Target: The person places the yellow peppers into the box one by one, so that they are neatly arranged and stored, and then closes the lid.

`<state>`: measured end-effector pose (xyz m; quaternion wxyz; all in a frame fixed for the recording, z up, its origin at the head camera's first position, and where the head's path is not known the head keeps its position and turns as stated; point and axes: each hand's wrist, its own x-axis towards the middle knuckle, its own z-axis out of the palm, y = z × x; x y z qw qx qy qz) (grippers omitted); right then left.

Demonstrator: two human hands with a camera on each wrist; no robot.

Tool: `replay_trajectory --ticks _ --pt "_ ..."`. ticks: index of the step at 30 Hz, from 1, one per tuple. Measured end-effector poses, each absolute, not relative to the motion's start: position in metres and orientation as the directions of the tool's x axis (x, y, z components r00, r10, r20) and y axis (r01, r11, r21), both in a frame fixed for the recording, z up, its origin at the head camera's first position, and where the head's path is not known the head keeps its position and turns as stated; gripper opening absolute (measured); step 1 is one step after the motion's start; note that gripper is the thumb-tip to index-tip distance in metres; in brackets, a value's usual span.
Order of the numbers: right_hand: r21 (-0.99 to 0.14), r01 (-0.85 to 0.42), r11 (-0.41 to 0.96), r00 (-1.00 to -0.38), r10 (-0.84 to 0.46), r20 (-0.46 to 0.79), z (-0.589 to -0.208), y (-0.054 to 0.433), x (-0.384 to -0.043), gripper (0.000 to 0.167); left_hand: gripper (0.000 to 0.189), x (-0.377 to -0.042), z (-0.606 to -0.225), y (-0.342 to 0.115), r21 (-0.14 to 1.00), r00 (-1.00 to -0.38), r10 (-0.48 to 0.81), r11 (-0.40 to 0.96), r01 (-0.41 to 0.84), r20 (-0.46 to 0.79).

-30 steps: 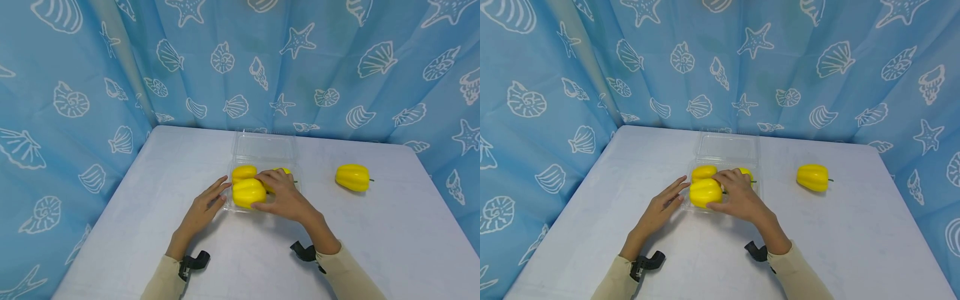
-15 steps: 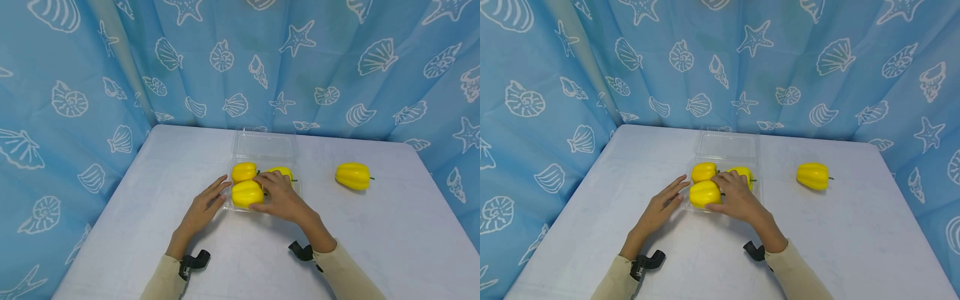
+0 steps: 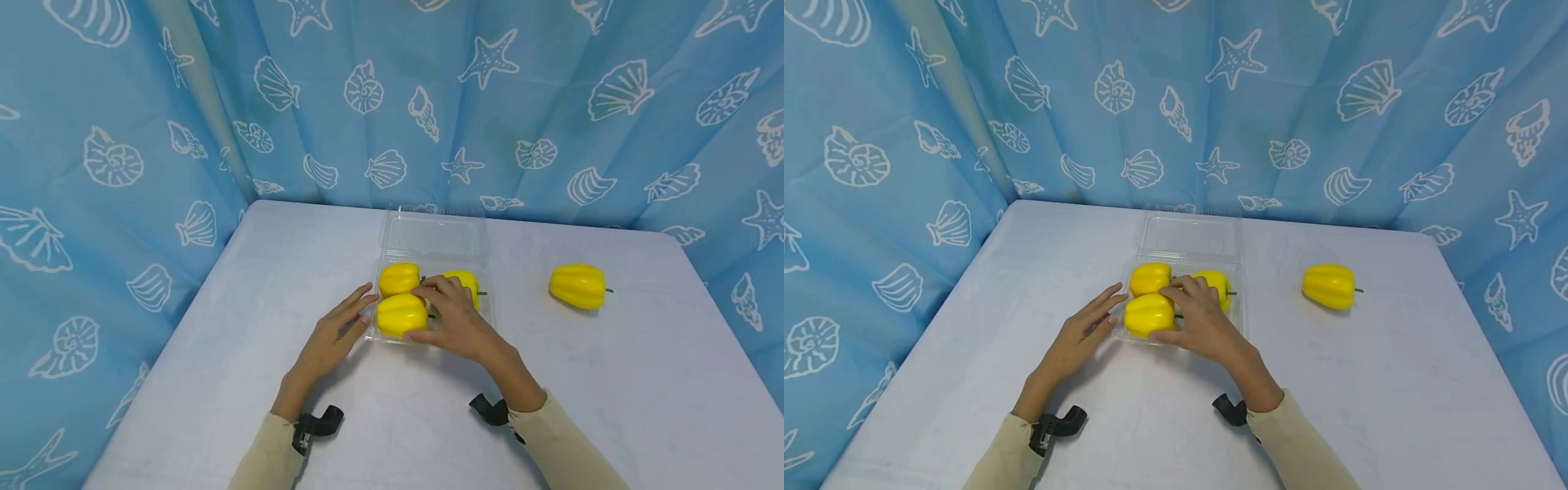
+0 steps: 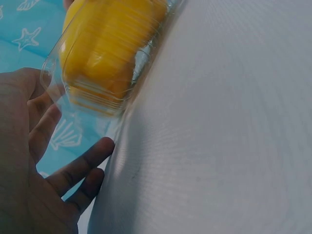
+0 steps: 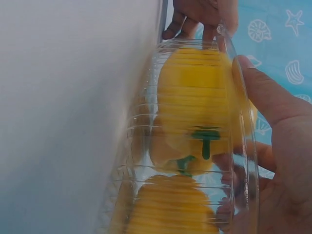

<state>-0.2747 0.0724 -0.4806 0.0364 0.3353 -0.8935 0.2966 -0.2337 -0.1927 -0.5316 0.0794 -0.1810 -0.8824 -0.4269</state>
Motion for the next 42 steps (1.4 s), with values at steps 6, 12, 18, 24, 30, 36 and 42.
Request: replay_trajectory --ticks 6,12,18,24,30,36,42 --pt "-0.476 -0.629 0.615 -0.766 -0.596 0.242 -0.48 0.072 -0.276 0.073 0.043 -0.234 -0.532 -0.193 0.728 -0.927 0.246 0.575 0.374 0.282" --pt "-0.411 -0.641 0.649 -0.756 -0.625 0.193 -0.476 0.075 -0.274 0.075 0.043 -0.232 -0.534 -0.193 0.738 -0.934 0.237 0.573 0.356 0.266" --pt "-0.437 -0.636 0.635 -0.756 -0.626 0.191 -0.477 0.076 -0.274 0.07 0.043 -0.232 -0.532 -0.193 0.739 -0.932 0.245 0.569 0.361 0.268" --pt "-0.434 -0.624 0.649 -0.767 -0.616 0.182 -0.476 0.074 -0.275 0.07 0.044 -0.234 -0.532 -0.193 0.728 -0.925 0.254 0.571 0.379 0.283" --pt "-0.428 -0.614 0.663 -0.776 -0.605 0.176 -0.474 0.074 -0.276 0.07 0.043 -0.235 -0.531 -0.193 0.737 -0.925 0.253 0.559 0.378 0.283" --pt "-0.415 -0.619 0.667 -0.766 -0.628 0.133 -0.468 0.077 -0.274 0.076 0.043 -0.234 -0.53 -0.192 0.742 -0.919 0.256 0.543 0.393 0.299" --pt "-0.447 -0.614 0.651 -0.768 -0.623 0.149 -0.461 0.084 -0.274 0.072 0.043 -0.233 -0.528 -0.191 0.743 -0.922 0.257 0.547 0.386 0.29"
